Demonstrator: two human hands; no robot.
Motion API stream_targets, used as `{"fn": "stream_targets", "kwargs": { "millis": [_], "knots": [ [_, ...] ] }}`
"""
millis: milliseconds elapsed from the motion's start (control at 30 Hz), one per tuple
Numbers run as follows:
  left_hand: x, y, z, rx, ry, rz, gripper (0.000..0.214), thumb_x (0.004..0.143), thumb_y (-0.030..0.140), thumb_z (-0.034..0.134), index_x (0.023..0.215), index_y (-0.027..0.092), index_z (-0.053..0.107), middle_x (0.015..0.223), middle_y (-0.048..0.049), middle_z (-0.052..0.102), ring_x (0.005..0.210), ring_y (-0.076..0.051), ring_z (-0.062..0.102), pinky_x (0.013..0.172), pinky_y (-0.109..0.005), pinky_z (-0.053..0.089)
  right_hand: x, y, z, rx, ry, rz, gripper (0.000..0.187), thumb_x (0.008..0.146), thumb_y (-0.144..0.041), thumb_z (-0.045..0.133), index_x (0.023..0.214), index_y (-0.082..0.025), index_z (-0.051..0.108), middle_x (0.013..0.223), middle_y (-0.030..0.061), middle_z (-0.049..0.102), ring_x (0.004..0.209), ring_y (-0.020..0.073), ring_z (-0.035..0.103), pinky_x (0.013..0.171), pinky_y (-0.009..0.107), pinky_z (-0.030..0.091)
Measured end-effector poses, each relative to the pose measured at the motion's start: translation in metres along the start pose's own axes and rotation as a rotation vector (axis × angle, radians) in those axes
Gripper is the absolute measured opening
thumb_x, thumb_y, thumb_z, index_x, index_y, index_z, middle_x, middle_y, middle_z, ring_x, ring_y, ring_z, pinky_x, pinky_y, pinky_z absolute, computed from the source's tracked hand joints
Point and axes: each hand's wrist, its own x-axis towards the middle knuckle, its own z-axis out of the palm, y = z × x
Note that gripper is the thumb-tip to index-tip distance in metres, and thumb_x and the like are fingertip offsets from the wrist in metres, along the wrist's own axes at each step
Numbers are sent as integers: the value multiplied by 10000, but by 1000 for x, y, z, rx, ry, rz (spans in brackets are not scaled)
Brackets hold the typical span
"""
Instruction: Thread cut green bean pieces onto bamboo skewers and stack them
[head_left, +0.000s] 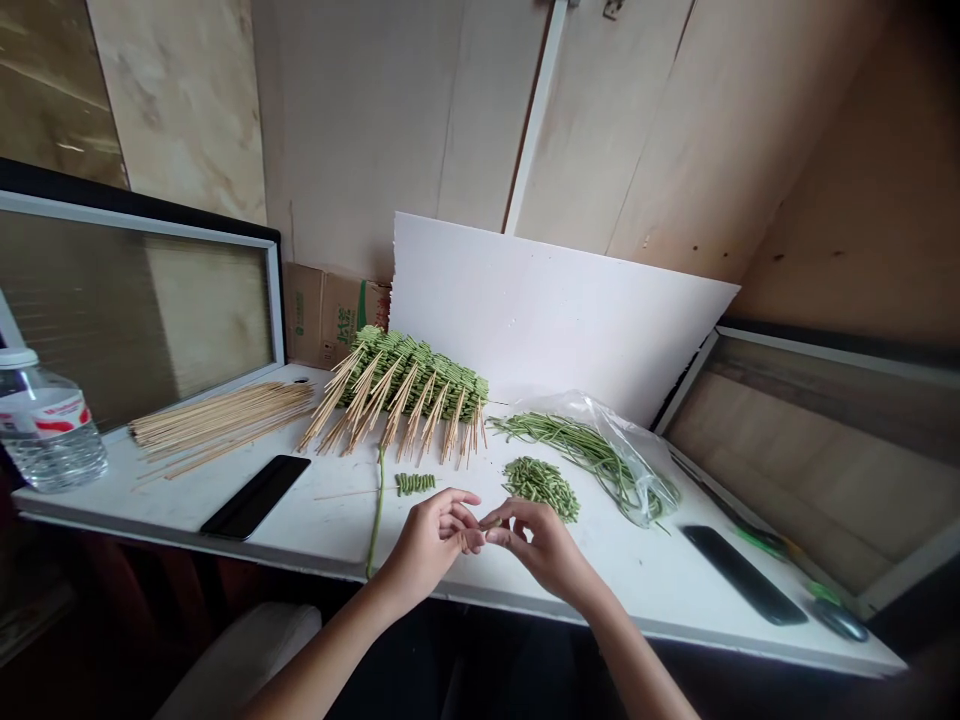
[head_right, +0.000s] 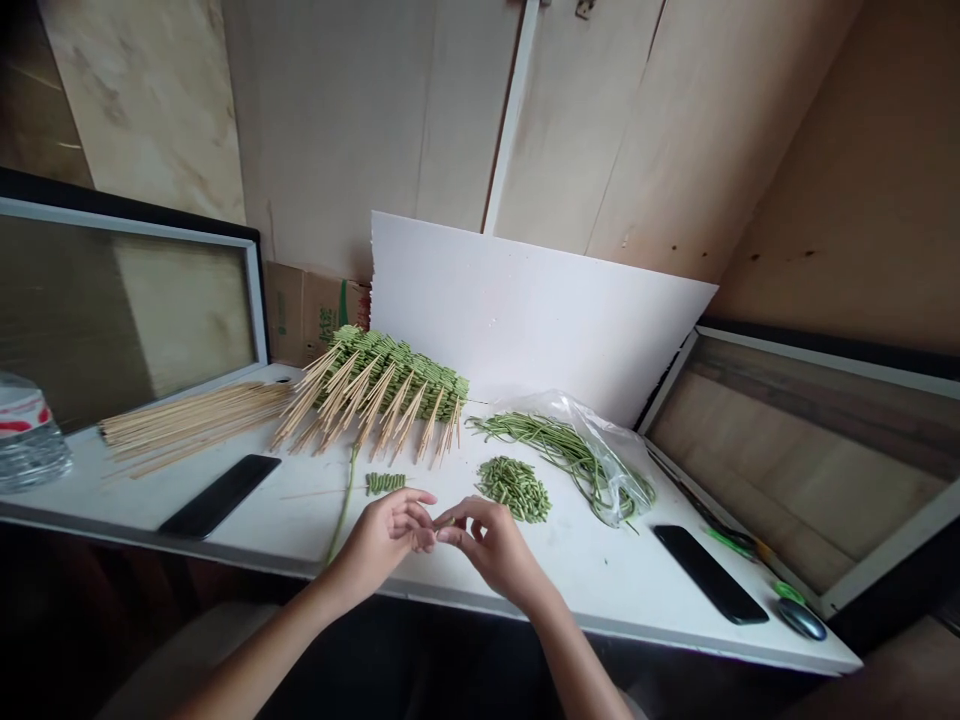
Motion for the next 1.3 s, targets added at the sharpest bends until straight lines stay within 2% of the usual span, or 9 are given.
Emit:
{"fn": "stream_targets", "kwargs": {
  "millis": [167, 333, 500, 667, 800, 1000, 1100, 1200, 1300],
  "knots": [
    [-6, 7, -2, 222, -123, 11, 274, 884, 390, 742, 1026, 156, 762, 832, -64, 741, 703, -182, 691, 710, -318, 543, -13, -10, 5, -32, 142, 3, 236, 970, -455, 651, 978, -256, 778, 939, 48, 754, 822, 192, 654, 695, 302, 482],
    [-9, 13, 0, 475, -50, 209, 200, 952, 341, 663, 983, 208, 809, 929, -79, 765, 851, -212, 691, 772, -311, 508, -22, -16, 1, -171, 121, -35, 219, 977, -439, 633, 1000, -257, 753, 919, 70, 727, 826, 222, 614, 645, 322, 483],
    [-13, 16, 5, 491, -84, 256, 234, 990, 341, 609, 988, 214, 805, 905, -76, 755, 843, -215, 678, 772, -314, 495, -26, -14, 6, -215, 146, -75, 175, 975, -406, 640, 920, -267, 731, 886, 81, 709, 869, 264, 570, 653, 363, 476],
    [-15, 18, 8, 458, -109, 237, 269, 1000, 330, 586, 905, 193, 797, 815, -63, 728, 781, -196, 650, 722, -296, 473, -25, -8, 16, -174, 238, -94, 171, 977, -339, 616, 846, -258, 690, 829, 66, 675, 880, 269, 543, 798, 424, 469],
    [-14, 12, 9, 403, -143, 218, 311, 986, 295, 579, 750, 173, 742, 712, -40, 677, 710, -171, 624, 705, -284, 471, -25, -3, 30, -18, 274, -32, 200, 941, -346, 646, 772, -241, 660, 779, 56, 627, 865, 261, 536, 813, 414, 457],
    [-7, -10, 4, 202, -187, 87, 331, 972, 363, 593, 764, 143, 727, 679, -43, 644, 658, -159, 594, 661, -279, 470, -21, 2, 38, 483, 128, 86, 302, 897, -492, 705, 766, -224, 654, 791, 34, 624, 766, 225, 610, 732, 365, 504],
    [-4, -14, -1, 174, -194, 30, 411, 995, 479, 556, 877, 136, 749, 726, -44, 644, 681, -157, 569, 673, -281, 463, -19, 18, 29, 153, 249, 91, 306, 864, -542, 737, 805, -243, 762, 841, 72, 691, 864, 270, 615, 776, 395, 493],
    [-4, -11, -4, 199, -154, 61, 426, 1005, 507, 536, 1103, 159, 762, 969, -85, 681, 854, -189, 608, 813, -318, 494, -20, 50, 22, -307, 433, 122, 334, 880, -586, 694, 848, -281, 824, 821, 102, 702, 920, 325, 574, 840, 474, 465],
    [-5, -10, -4, 244, -174, 91, 418, 1026, 462, 510, 1294, 208, 705, 1151, -100, 632, 947, -191, 611, 910, -339, 500, -24, 80, 20, -533, 417, 161, 305, 908, -524, 671, 813, -284, 833, 797, 115, 708, 927, 353, 562, 818, 497, 453]
  ]
}}
